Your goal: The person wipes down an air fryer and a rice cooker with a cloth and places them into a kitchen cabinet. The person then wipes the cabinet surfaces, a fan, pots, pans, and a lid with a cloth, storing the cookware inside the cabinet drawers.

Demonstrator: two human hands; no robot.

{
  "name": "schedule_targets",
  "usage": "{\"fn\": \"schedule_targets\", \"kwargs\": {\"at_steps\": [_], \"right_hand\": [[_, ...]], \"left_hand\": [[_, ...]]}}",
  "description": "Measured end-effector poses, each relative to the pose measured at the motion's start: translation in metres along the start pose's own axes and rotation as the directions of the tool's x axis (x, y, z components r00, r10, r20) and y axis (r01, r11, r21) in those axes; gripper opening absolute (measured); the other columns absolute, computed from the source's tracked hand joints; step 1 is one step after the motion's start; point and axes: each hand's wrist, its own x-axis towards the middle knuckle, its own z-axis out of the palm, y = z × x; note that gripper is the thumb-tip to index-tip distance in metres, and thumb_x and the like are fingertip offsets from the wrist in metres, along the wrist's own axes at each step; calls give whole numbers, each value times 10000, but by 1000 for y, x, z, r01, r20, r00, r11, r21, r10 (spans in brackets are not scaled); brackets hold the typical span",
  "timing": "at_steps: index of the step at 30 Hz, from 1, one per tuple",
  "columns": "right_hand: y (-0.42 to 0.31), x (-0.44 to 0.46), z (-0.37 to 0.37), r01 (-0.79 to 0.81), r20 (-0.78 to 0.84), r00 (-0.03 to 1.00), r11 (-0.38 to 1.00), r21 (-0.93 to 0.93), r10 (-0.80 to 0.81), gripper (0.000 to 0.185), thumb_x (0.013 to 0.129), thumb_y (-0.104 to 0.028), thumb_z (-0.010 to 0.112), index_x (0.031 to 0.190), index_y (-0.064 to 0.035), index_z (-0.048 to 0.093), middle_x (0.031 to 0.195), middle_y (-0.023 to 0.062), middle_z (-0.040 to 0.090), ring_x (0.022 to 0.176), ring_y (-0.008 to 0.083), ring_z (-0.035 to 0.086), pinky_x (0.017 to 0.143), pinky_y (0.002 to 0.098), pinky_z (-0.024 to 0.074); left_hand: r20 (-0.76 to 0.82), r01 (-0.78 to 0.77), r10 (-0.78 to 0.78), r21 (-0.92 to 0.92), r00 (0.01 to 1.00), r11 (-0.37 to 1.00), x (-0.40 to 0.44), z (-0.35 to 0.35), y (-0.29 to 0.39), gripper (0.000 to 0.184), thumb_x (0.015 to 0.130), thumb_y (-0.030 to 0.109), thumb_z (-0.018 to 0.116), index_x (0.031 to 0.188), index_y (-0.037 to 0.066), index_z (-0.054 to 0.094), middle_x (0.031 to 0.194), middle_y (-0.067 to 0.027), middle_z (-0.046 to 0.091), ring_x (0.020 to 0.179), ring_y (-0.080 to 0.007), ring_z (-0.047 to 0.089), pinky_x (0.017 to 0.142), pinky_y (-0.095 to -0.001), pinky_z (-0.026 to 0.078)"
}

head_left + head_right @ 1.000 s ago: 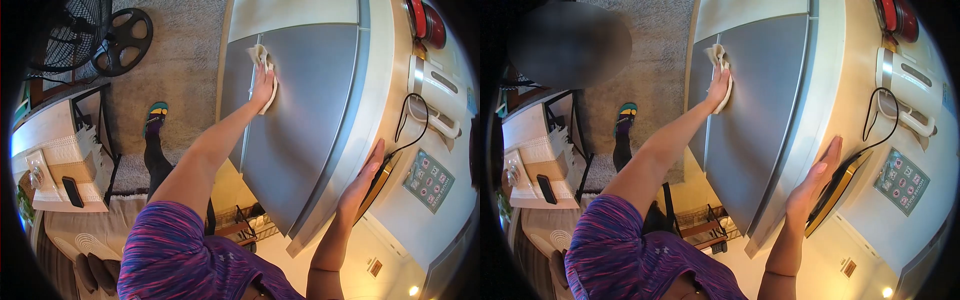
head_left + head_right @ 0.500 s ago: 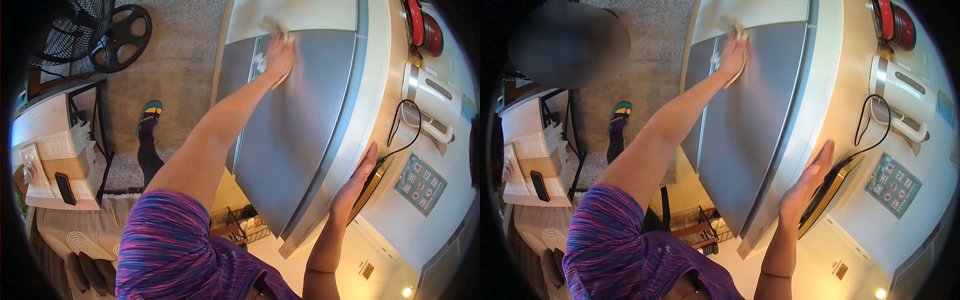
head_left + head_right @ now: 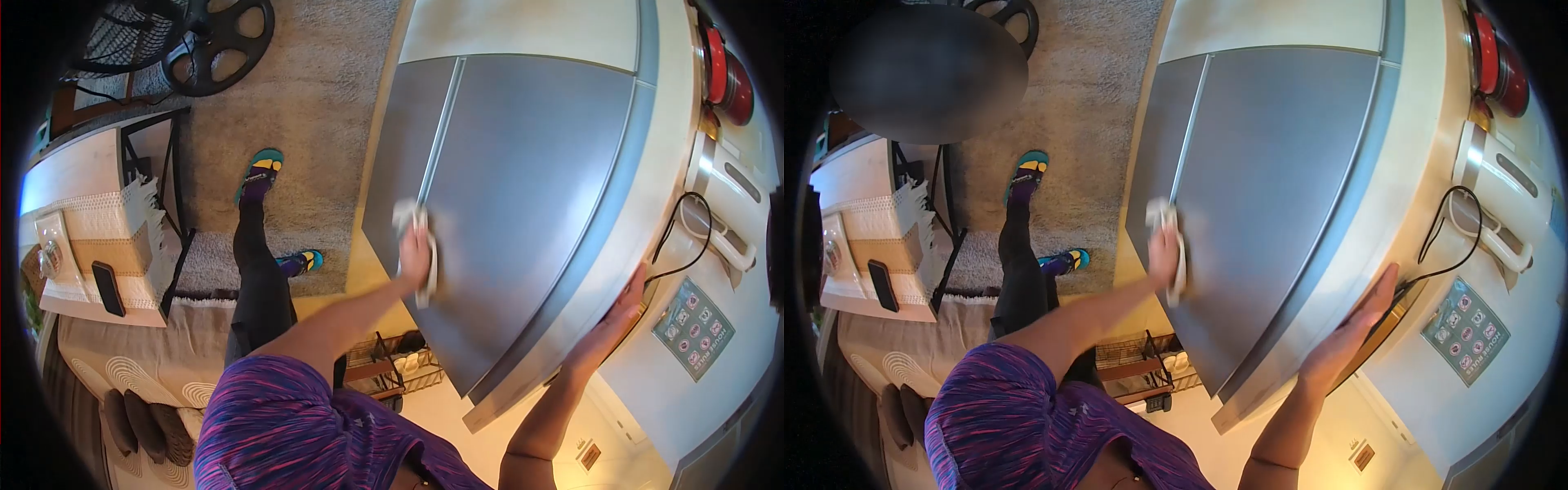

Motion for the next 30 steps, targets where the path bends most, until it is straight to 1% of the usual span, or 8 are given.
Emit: {"fn": "schedule_targets", "kwargs": {"at_steps": [4,11,14,21,24,25,27,30], "right_hand": [[-5,1,8,29,18,999,999,-12,-29,696,928,-519,189,1373,17,191,1415,125,246,1293,246,253,1063,365,181],[-2,-1,0,-15,-117,993,1000,-20,13,622,947,-453,198,1357,10,258,1364,138,335,1241,236,334,1025,368,259],[-2,3,6,42,-89,994,987,-153,-57,662,924,-491,254,1354,12,267,1368,143,322,1252,244,319,1032,375,240],[-11,5,12,24,-52,998,962,-271,-39,759,876,-567,315,1356,17,250,1385,150,281,1269,257,293,1039,376,219],[-13,4,13,45,-49,997,948,-314,-64,776,865,-575,341,1354,21,249,1383,157,278,1269,258,291,1039,372,215],[-13,3,14,57,-54,995,933,-355,-81,780,862,-571,359,1353,25,251,1379,163,281,1266,258,293,1037,368,213],[-9,4,7,75,-41,995,932,-354,-96,781,860,-569,364,1356,22,246,1384,162,275,1267,260,292,1039,370,211],[-1,3,-1,110,-2,993,926,-362,-119,783,857,-564,375,1362,17,236,1394,160,263,1269,264,288,1043,375,207]], "left_hand": [[-328,-747,759,194,562,636,171,-13,105,265,893,146,404,1055,-29,520,1039,-235,533,979,-352,508,852,-423,403],[145,-863,973,498,180,86,260,-5,165,353,807,47,455,1157,1,460,1260,-155,432,1042,-396,459,912,-423,389],[370,-803,783,537,499,258,228,-19,144,443,804,87,467,1241,96,393,1326,-102,358,996,-394,474,897,-442,413],[624,-752,459,637,632,170,120,-42,12,484,784,14,414,1265,9,355,1327,-178,370,1081,-447,464,803,-416,497],[595,-202,-124,450,794,870,57,-50,-88,399,911,214,423,1300,139,370,1304,-151,412,1175,-326,431,938,-415,399],[573,-69,-17,128,820,989,36,-46,-146,346,904,263,371,1219,119,384,1192,-214,486,1058,-358,512,839,-439,441],[688,-793,449,315,570,522,-1,-66,-199,318,854,190,460,1161,105,466,1063,-192,568,942,-368,568,797,-416,459],[640,-404,120,319,759,857,0,-71,-139,309,803,99,508,1111,95,532,1001,-153,602,873,-345,594,764,-410,470]]}}
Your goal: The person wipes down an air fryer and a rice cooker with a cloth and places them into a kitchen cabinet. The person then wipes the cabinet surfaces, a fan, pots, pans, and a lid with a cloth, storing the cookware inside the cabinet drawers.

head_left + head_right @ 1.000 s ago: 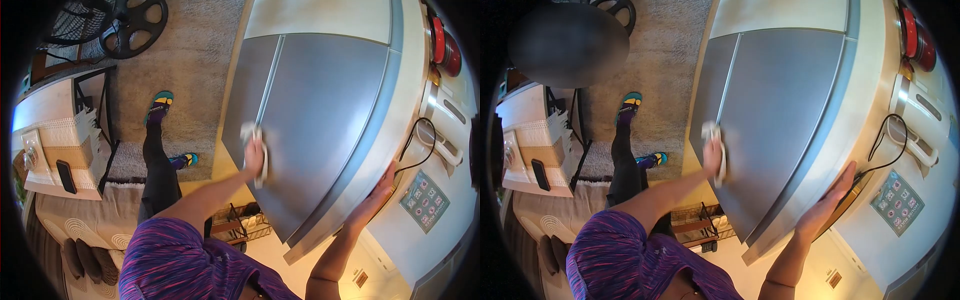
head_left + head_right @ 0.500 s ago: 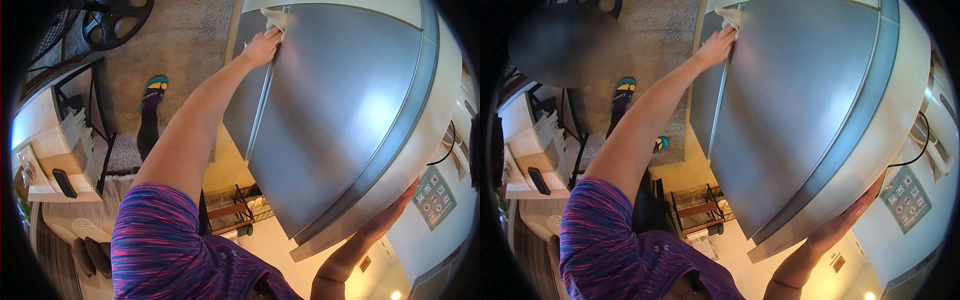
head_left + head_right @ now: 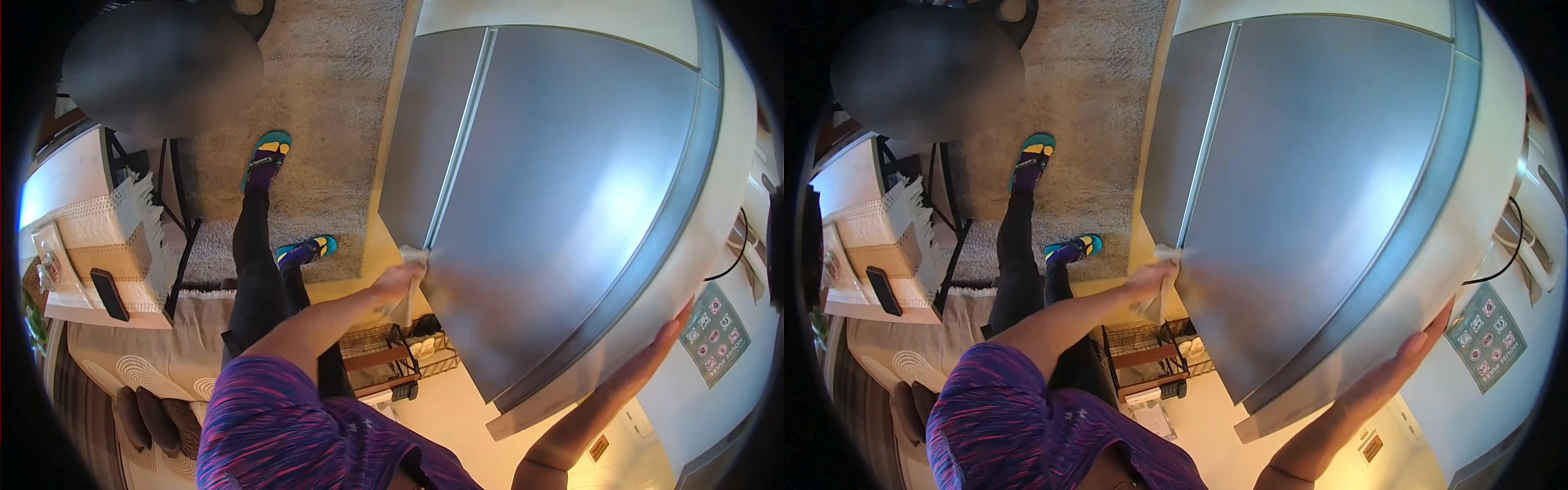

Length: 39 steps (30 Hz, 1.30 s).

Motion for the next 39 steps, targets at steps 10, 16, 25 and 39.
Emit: {"fn": "schedule_targets", "kwargs": {"at_steps": [10,16,25,39], "right_hand": [[34,-21,-38,-217,-489,818,950,226,303,501,954,-315,308,1324,22,339,1407,120,289,1288,239,270,1077,348,171],[31,-20,-43,-184,-633,728,965,187,261,507,954,-325,304,1336,7,316,1414,115,274,1293,236,258,1079,350,161],[27,-13,-32,-221,-657,691,953,205,302,517,954,-340,298,1354,-14,282,1424,108,252,1301,233,240,1082,354,147],[17,-11,-20,-241,-649,659,924,298,381,536,954,-364,289,1383,-48,228,1441,97,217,1313,227,213,1087,360,125]], "left_hand": [[-708,-436,289,-30,644,900,248,-154,95,476,924,291,394,1328,43,351,1445,-167,175,1340,-304,131,1083,-336,112],[-392,-207,-270,-825,879,526,166,-25,-88,514,958,357,236,1374,54,250,1407,-115,281,1312,-242,215,1073,-343,156],[-588,-364,-72,-587,806,723,314,-212,83,783,890,606,160,1396,9,116,1463,-134,95,1347,-218,67,1087,-322,62],[-215,46,-521,-896,826,442,219,-44,-151,636,923,508,277,1385,75,222,1423,-65,244,1287,-198,251,1052,-315,178]]}}
